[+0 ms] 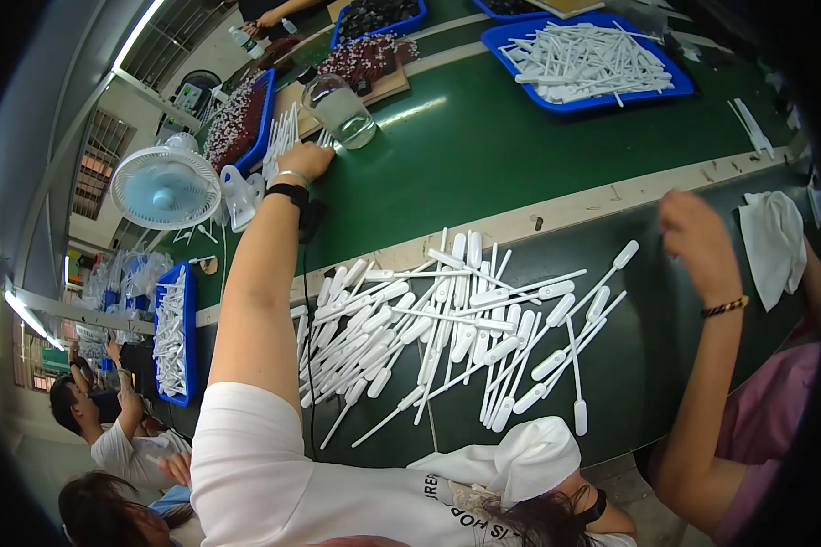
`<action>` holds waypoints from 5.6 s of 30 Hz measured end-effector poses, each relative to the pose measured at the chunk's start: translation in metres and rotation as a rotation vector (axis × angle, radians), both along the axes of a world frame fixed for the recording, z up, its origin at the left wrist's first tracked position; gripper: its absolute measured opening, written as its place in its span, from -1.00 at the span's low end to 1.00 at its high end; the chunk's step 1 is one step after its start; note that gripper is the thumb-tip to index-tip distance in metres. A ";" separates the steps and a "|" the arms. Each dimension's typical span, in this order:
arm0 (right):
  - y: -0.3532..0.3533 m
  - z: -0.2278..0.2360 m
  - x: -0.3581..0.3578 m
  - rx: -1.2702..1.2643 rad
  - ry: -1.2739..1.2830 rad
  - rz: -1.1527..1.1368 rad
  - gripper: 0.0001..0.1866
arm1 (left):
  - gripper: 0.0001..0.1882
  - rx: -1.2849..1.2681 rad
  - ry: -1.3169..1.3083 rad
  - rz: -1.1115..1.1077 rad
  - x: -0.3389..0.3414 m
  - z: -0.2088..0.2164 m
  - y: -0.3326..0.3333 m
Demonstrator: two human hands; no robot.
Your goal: The person picks up a white plastic stick from a pile, wipes it with a white cloth, and places it back onto the table.
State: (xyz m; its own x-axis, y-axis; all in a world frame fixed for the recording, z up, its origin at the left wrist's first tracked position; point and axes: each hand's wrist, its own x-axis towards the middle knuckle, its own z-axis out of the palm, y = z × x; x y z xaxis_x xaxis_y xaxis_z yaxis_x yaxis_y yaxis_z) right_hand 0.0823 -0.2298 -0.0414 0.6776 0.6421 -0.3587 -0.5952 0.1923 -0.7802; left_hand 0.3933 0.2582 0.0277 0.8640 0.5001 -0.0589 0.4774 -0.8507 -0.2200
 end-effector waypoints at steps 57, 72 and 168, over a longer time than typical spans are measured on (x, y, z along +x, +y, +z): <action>0.007 0.019 0.001 -0.162 -0.611 -0.051 -0.65 | -0.41 -0.352 -0.208 -0.184 0.013 -0.014 -0.114; 0.008 0.023 -0.003 -0.115 -0.480 -0.134 -0.63 | -0.46 -0.295 -0.263 -0.313 0.016 -0.002 -0.112; 0.069 0.032 -0.042 -0.053 -0.942 -0.164 -0.57 | -0.88 -0.936 -0.796 -0.767 -0.413 -0.025 -0.267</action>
